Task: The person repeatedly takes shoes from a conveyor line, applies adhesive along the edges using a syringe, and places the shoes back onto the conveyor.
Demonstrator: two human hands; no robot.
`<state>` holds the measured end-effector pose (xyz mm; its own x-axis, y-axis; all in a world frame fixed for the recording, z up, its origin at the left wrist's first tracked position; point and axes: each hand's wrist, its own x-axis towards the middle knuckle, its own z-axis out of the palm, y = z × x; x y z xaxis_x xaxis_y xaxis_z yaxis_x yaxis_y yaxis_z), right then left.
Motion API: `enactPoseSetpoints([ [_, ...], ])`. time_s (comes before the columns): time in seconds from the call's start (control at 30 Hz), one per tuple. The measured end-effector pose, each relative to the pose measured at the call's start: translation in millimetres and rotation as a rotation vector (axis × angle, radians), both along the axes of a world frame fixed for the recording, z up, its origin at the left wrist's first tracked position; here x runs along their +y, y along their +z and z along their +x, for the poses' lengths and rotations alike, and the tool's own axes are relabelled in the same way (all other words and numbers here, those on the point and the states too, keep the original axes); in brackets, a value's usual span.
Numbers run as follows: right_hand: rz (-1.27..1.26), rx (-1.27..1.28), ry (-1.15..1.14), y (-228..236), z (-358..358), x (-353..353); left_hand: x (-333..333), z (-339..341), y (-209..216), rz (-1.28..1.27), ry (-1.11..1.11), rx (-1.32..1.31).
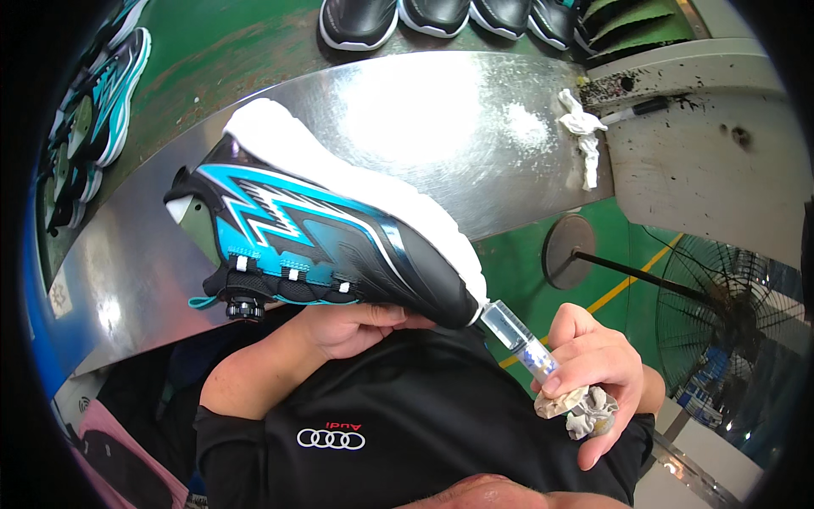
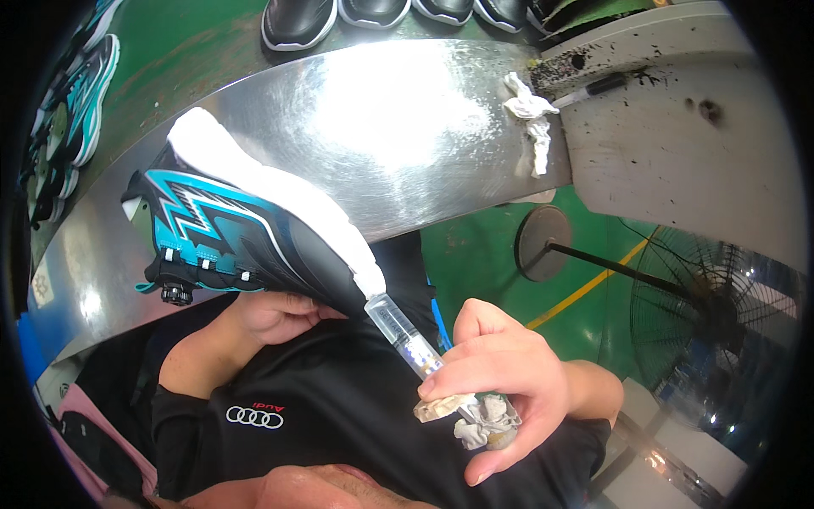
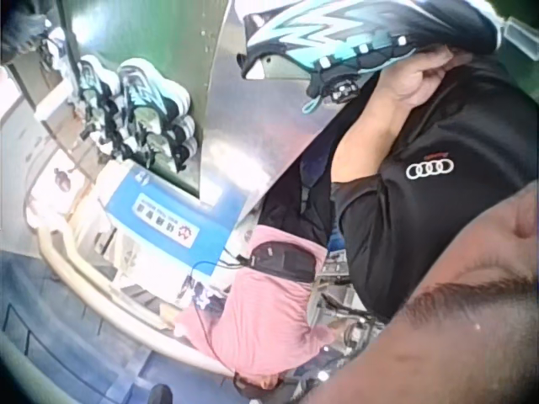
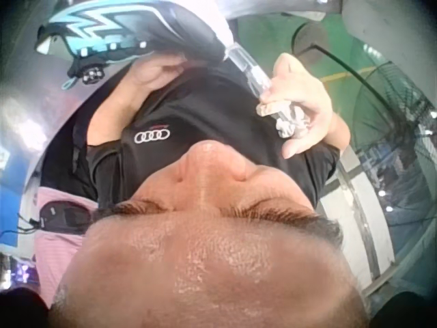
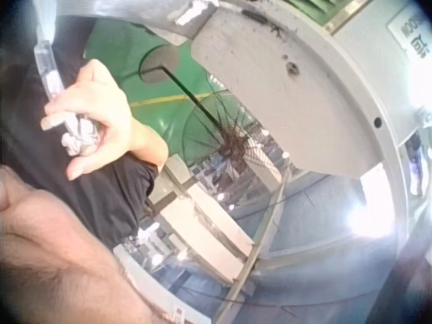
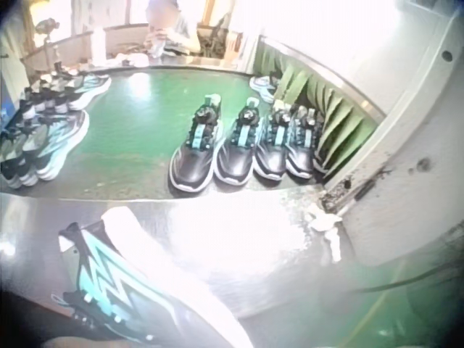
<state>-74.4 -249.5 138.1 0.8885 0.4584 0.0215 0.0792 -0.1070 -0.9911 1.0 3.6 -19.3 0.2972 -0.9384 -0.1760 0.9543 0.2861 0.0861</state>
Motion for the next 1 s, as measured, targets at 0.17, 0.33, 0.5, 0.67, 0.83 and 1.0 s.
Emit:
enactPoseSetpoints([
  [0.17,-0.079,-0.101,-0.040,4,-8,-11,-22,8,0,-0.006,0.081,-0.074],
  [0.33,-0.142,-0.196,-0.104,1,-13,-13,-38,16,1,-0.055,0.125,-0.045],
  [0.5,-0.239,-0.292,-0.114,-2,-10,-6,-46,26,5,-0.055,0.119,-0.077],
  [0.67,-0.353,-0.465,-0.189,-11,-10,4,-55,32,12,-0.043,0.139,-0.080],
  [0.83,-0.473,-0.559,-0.212,-21,-10,11,-59,32,13,-0.072,0.168,-0.065],
  [1.0,-0.597,-0.683,-0.218,-35,-9,16,-60,32,24,-0.078,0.210,-0.065],
])
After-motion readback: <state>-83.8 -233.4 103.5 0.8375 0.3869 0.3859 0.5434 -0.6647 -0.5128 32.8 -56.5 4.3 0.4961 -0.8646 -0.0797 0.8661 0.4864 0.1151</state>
